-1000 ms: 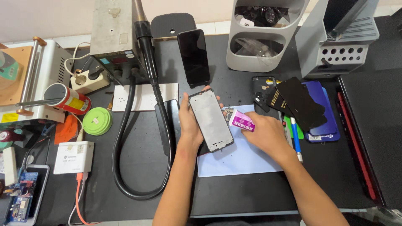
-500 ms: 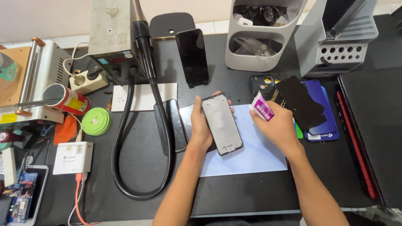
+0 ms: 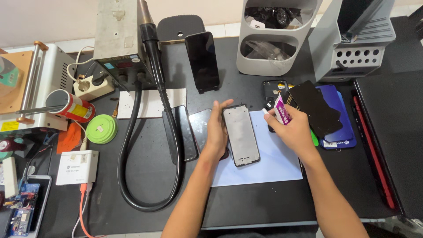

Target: The person applies adhesive around the perimeter of a smartphone frame, then attaches a screen assembly and presses it into place. The person then removes the screen and places the battery back into the phone chassis.

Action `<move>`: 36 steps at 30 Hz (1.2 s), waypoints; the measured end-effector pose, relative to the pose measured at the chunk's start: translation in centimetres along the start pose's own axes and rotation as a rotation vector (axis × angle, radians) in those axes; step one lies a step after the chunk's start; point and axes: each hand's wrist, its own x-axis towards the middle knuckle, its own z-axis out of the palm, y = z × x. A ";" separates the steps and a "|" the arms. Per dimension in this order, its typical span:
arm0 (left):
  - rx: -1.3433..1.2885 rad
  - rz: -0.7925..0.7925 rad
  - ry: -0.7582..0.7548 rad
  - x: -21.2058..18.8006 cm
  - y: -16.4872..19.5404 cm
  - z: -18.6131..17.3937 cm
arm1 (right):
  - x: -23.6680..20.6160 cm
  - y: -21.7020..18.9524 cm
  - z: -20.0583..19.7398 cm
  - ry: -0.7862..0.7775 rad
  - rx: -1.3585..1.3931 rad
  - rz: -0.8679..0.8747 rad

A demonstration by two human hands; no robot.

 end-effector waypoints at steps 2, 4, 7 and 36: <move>0.076 0.006 0.034 -0.1 0.1 0.0 | -0.1 0.0 -0.1 -0.007 0.031 0.057; 0.161 0.042 0.054 -0.5 0.5 0.0 | -0.1 -0.2 -0.1 -0.016 0.063 0.082; 0.391 0.212 0.072 -1.0 1.0 0.1 | -0.1 -0.4 -0.1 -0.019 0.094 0.073; 1.054 0.986 -0.165 -3.1 0.7 2.8 | 0.0 0.7 -0.5 -0.332 0.518 0.253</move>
